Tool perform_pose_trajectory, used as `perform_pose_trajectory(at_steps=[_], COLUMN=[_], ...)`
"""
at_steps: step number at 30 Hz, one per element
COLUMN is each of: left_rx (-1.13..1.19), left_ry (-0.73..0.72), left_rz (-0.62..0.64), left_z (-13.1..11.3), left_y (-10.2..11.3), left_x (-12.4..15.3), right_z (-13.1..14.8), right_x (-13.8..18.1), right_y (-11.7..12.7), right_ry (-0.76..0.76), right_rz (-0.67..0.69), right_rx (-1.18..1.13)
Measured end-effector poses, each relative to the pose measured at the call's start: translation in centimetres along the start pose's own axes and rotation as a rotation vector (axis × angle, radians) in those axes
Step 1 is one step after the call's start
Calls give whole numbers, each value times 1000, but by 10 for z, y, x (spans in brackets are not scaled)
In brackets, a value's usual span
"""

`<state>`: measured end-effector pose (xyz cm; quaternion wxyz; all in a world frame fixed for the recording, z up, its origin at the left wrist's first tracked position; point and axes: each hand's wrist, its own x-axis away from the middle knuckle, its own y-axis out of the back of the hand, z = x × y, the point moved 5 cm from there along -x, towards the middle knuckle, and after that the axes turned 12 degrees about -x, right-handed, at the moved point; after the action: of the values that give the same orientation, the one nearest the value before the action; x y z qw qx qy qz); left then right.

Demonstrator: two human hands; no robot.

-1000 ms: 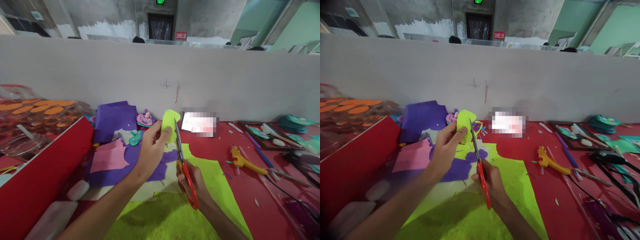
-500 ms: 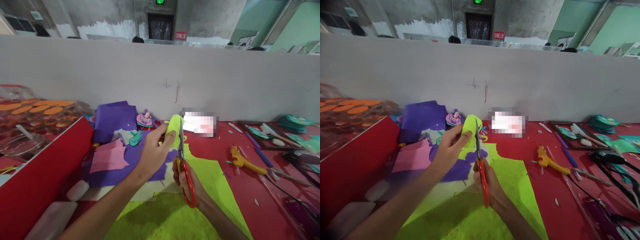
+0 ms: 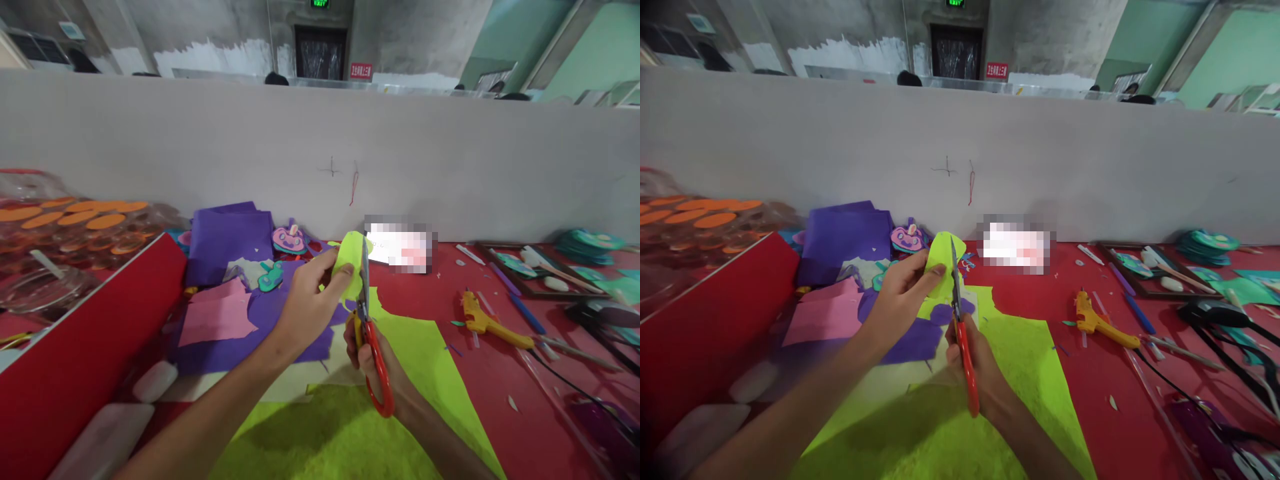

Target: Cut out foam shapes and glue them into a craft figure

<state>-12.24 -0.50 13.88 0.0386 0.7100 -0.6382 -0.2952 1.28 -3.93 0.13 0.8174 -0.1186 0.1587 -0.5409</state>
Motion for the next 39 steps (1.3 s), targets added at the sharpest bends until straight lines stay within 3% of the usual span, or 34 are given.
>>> perform_pose_trajectory(at_steps=[8, 13, 19, 27, 39], left_rx=[-13, -57, -43, -133, -69], left_ry=[2, 5, 18, -37, 10], left_rz=[-9, 22, -22, 68, 202], left_z=[-1, 1, 2, 0, 7], left_y=[2, -2, 2, 3, -5], left_x=[-1, 1, -1, -5, -5], right_z=[-3, 0, -10, 8, 8], right_x=[-3, -6, -1, -8, -9], right_y=[2, 1, 9, -1, 5], right_ry=[-27, -52, -86, 11, 96], right_rz=[-95, -70, -216, -35, -24], right_rx=[-44, -116, -193, -24, 163])
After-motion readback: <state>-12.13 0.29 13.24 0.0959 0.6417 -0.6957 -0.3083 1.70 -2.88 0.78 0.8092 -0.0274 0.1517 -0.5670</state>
